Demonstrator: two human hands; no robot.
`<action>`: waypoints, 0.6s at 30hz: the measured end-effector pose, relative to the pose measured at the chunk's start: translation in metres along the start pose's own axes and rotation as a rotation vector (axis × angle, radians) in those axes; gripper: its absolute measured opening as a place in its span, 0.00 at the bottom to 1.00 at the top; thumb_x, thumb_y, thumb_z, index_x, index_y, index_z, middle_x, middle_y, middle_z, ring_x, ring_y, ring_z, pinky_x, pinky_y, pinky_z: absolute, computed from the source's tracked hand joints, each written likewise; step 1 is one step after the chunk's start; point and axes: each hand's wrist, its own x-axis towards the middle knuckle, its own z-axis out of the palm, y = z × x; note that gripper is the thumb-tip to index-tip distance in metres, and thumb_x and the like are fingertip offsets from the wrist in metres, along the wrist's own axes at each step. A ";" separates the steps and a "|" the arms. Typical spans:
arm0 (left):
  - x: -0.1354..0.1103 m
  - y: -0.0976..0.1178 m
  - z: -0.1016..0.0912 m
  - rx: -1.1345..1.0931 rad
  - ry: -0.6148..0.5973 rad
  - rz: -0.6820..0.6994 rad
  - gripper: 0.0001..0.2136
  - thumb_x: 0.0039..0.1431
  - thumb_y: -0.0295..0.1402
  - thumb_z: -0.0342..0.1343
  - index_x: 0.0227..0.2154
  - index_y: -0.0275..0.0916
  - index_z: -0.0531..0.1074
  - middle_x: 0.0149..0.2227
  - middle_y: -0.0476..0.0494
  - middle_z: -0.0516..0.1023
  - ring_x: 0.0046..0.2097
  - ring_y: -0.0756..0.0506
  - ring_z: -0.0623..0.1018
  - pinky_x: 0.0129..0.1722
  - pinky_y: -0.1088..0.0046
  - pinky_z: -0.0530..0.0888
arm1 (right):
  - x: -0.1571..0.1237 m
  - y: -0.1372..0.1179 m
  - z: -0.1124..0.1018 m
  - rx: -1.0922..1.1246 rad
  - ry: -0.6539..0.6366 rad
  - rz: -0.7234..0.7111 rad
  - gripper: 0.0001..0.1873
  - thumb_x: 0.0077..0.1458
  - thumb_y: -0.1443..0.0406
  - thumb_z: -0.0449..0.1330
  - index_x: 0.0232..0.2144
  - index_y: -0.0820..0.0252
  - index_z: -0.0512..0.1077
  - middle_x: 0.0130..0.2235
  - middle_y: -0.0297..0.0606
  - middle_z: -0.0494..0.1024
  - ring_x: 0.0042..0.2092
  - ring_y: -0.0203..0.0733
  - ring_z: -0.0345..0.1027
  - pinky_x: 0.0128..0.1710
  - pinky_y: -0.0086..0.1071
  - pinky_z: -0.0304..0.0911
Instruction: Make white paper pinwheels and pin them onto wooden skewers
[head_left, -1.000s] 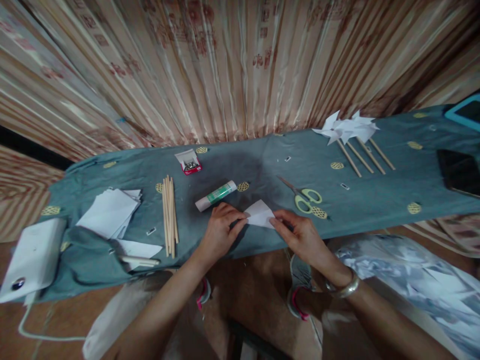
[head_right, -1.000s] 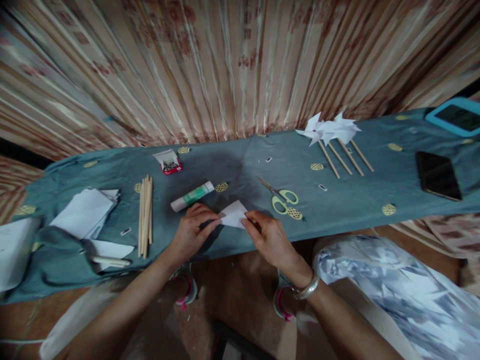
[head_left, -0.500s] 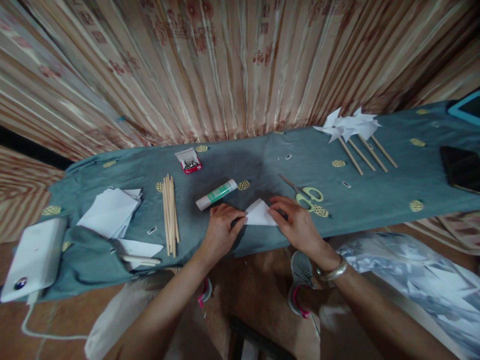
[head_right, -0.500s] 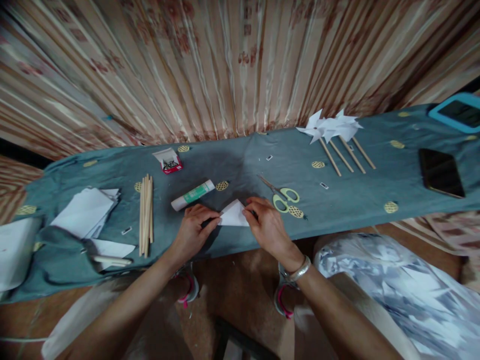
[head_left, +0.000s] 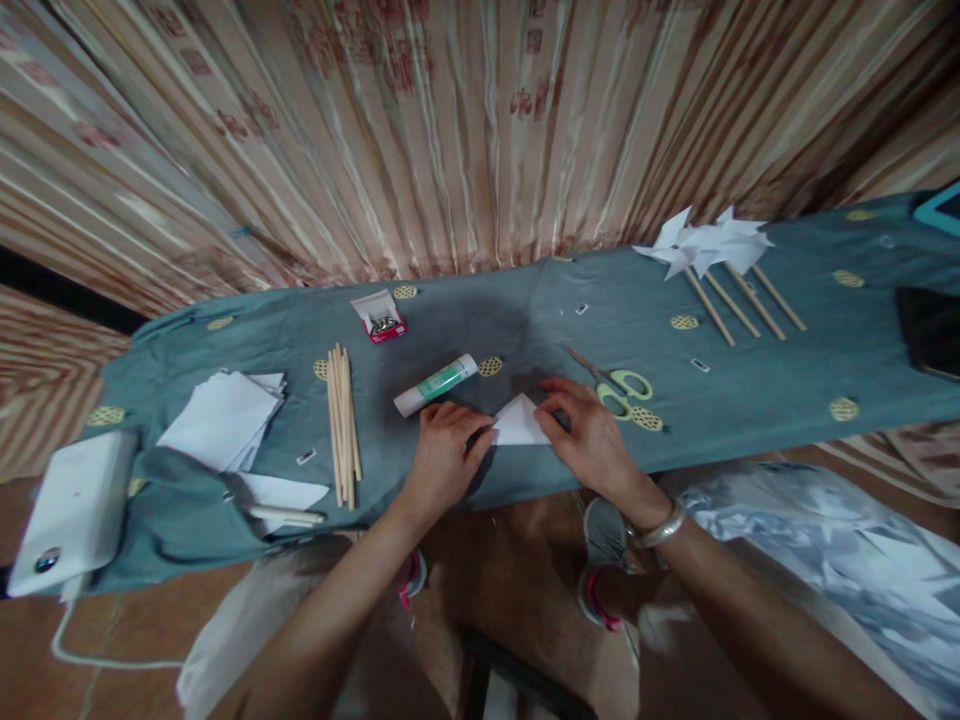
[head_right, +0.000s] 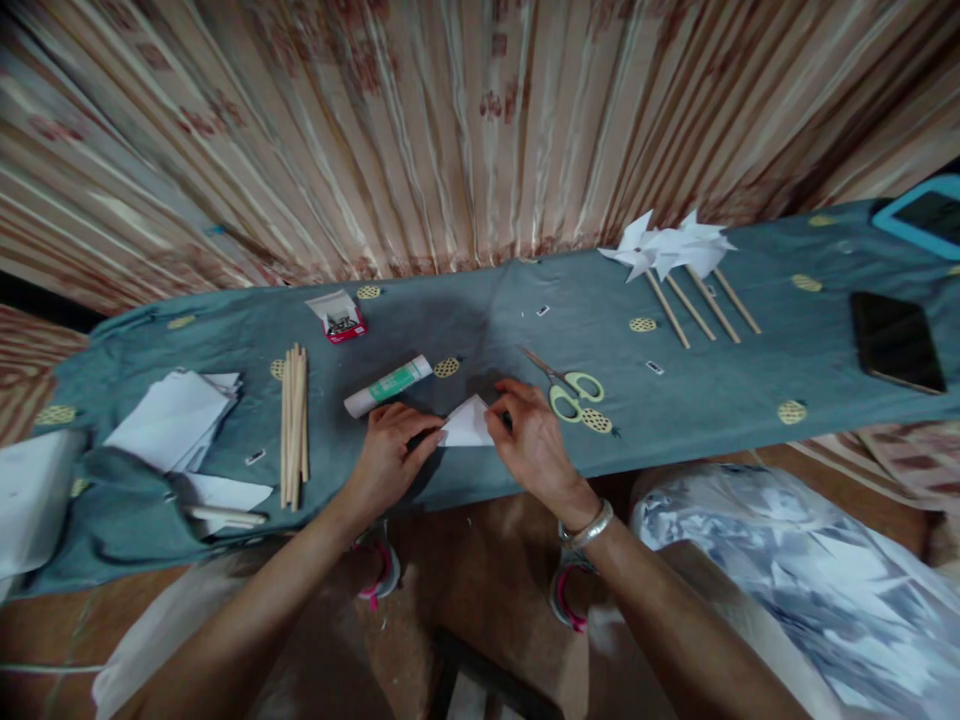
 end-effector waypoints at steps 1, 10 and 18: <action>0.000 0.000 0.000 0.001 0.002 0.000 0.07 0.64 0.33 0.55 0.38 0.39 0.77 0.36 0.44 0.81 0.42 0.42 0.75 0.48 0.57 0.65 | 0.000 0.000 0.001 -0.001 0.008 -0.001 0.07 0.56 0.65 0.57 0.27 0.57 0.72 0.48 0.46 0.78 0.51 0.51 0.70 0.53 0.46 0.64; 0.002 0.000 0.001 0.023 0.015 -0.005 0.07 0.64 0.34 0.55 0.38 0.40 0.77 0.35 0.44 0.81 0.41 0.42 0.75 0.48 0.57 0.65 | 0.003 0.000 0.007 -0.017 0.056 0.000 0.07 0.55 0.66 0.57 0.25 0.56 0.70 0.47 0.47 0.78 0.50 0.52 0.71 0.53 0.49 0.64; 0.003 -0.001 0.001 0.040 0.020 0.011 0.07 0.64 0.35 0.55 0.37 0.40 0.77 0.35 0.45 0.81 0.41 0.42 0.75 0.48 0.57 0.65 | 0.003 0.000 0.010 -0.052 0.090 -0.040 0.07 0.55 0.67 0.57 0.25 0.55 0.68 0.46 0.46 0.78 0.49 0.50 0.71 0.52 0.47 0.65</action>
